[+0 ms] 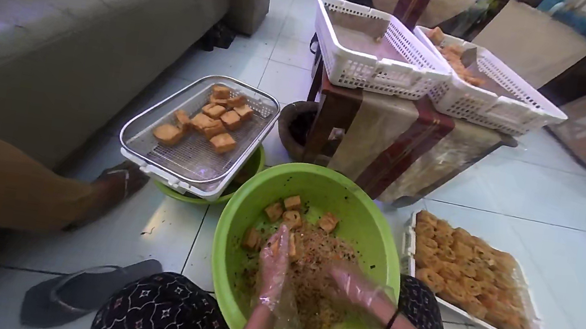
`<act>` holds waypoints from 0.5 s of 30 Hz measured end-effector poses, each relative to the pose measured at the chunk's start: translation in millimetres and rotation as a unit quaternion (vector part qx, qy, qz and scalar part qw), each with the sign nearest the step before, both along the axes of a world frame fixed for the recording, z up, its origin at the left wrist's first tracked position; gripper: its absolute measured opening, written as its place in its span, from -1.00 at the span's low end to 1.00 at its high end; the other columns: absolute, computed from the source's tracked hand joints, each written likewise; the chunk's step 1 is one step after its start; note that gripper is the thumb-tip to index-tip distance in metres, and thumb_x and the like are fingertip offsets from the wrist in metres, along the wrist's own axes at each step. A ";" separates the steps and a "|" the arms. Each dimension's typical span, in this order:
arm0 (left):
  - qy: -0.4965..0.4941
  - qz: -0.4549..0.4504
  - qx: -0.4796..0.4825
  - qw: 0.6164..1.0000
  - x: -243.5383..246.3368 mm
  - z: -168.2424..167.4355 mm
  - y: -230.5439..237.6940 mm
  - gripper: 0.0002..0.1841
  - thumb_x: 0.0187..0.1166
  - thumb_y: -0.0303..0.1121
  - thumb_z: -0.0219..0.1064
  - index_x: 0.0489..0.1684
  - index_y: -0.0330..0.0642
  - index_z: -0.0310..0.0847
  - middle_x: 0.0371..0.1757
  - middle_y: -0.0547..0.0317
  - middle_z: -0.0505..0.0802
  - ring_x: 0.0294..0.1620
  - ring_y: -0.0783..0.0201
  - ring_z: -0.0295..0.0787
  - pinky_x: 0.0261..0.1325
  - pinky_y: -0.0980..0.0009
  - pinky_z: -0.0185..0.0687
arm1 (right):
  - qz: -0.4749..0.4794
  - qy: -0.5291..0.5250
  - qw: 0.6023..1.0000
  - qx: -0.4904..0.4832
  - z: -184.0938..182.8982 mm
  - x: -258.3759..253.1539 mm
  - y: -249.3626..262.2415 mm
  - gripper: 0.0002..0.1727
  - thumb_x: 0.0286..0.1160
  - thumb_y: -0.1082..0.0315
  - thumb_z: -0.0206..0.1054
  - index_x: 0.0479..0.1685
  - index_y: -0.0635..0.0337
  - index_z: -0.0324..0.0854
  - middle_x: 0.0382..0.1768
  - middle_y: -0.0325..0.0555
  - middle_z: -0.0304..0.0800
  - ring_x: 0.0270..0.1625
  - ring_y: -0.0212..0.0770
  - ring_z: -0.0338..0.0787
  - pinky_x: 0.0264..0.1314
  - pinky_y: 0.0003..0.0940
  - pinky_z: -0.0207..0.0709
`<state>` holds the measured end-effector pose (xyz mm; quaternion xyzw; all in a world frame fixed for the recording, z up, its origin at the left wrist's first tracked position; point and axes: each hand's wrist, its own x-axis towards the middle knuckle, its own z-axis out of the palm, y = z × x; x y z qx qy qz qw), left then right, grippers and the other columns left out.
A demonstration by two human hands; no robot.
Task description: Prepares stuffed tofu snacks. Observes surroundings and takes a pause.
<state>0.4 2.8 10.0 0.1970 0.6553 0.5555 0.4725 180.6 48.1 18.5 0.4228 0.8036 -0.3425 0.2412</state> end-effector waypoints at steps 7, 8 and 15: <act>-0.046 0.007 -0.061 0.997 -3.3 6.4 -3.7 -0.39 0.84 0.06 -0.03 0.08 -0.38 0.73 -0.10 -0.13 0.83 -0.09 0.11 0.74 0.10 0.11 0.63 | -0.015 0.007 1.000 -0.027 -14.6 -4.6 -20.7 -0.56 0.47 0.38 0.45 0.30 0.43 0.65 0.28 0.44 0.69 0.41 0.39 0.65 0.50 0.33 0.44; -0.048 0.025 -0.069 0.996 -3.5 5.6 -3.1 -0.37 0.83 0.09 -0.03 0.00 -0.38 0.73 -0.21 -0.10 0.79 -0.18 0.12 0.70 0.00 0.12 0.63 | -0.042 0.061 0.997 -0.025 -7.5 -4.6 -17.1 -0.56 0.48 0.35 0.46 0.31 0.38 0.67 0.26 0.38 0.73 0.38 0.31 0.69 0.51 0.25 0.46; -0.059 0.050 0.002 0.997 0.6 -7.3 -1.9 -0.43 0.86 0.00 -0.05 0.03 -0.37 0.72 -0.18 -0.03 0.81 -0.20 0.23 0.71 -0.04 0.23 0.65 | -0.227 0.307 0.921 0.076 65.0 -35.5 -26.1 -0.58 0.57 0.29 0.39 0.37 0.23 0.66 0.29 0.03 0.79 0.37 -0.21 0.75 0.53 -0.27 0.54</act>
